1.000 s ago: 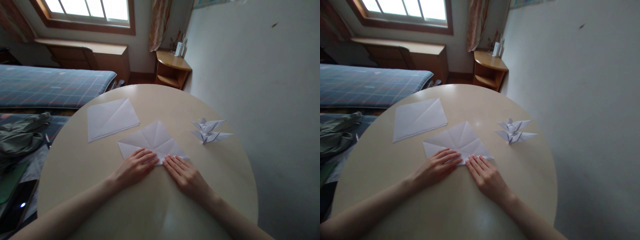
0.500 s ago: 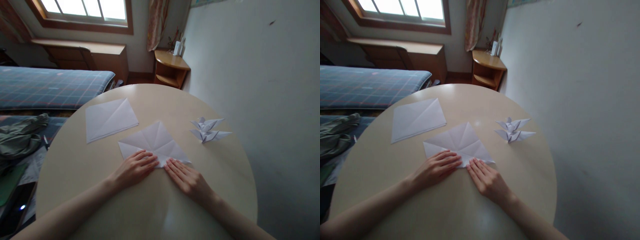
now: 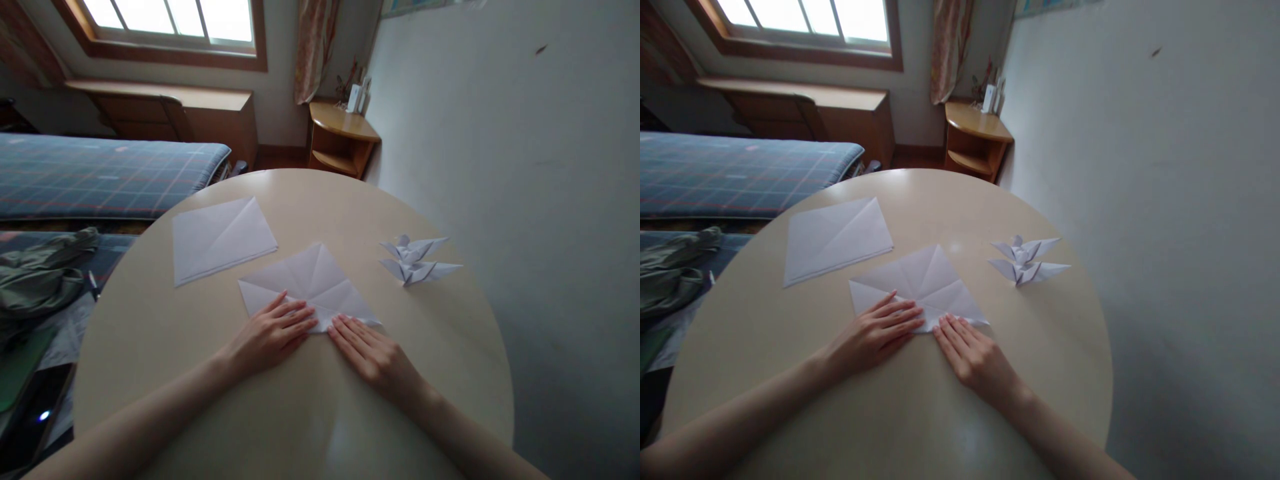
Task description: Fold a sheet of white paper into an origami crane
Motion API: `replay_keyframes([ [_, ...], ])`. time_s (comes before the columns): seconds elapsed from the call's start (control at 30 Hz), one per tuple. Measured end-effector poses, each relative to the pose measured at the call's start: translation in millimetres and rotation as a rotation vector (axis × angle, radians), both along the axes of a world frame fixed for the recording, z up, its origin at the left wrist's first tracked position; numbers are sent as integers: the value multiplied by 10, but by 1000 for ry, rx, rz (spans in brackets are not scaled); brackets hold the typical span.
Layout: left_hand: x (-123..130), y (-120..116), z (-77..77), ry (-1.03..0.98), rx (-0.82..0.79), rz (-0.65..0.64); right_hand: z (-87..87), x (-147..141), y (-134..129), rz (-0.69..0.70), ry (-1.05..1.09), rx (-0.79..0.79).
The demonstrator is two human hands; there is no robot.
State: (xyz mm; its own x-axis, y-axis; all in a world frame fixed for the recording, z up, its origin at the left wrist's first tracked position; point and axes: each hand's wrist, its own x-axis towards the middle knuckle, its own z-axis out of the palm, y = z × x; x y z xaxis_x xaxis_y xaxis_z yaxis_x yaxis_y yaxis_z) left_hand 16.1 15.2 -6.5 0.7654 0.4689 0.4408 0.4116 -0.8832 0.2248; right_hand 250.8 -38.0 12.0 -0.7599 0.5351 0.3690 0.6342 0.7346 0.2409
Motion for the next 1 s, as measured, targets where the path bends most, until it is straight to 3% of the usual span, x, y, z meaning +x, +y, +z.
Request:
replay_keyframes([
  [0.27,11,-18,3,21,-68,45,-18,-2,1,-9,0,-7],
  [1.0,2,-12,73,149,6,134,-20,-7,8,-21,9,-1],
])
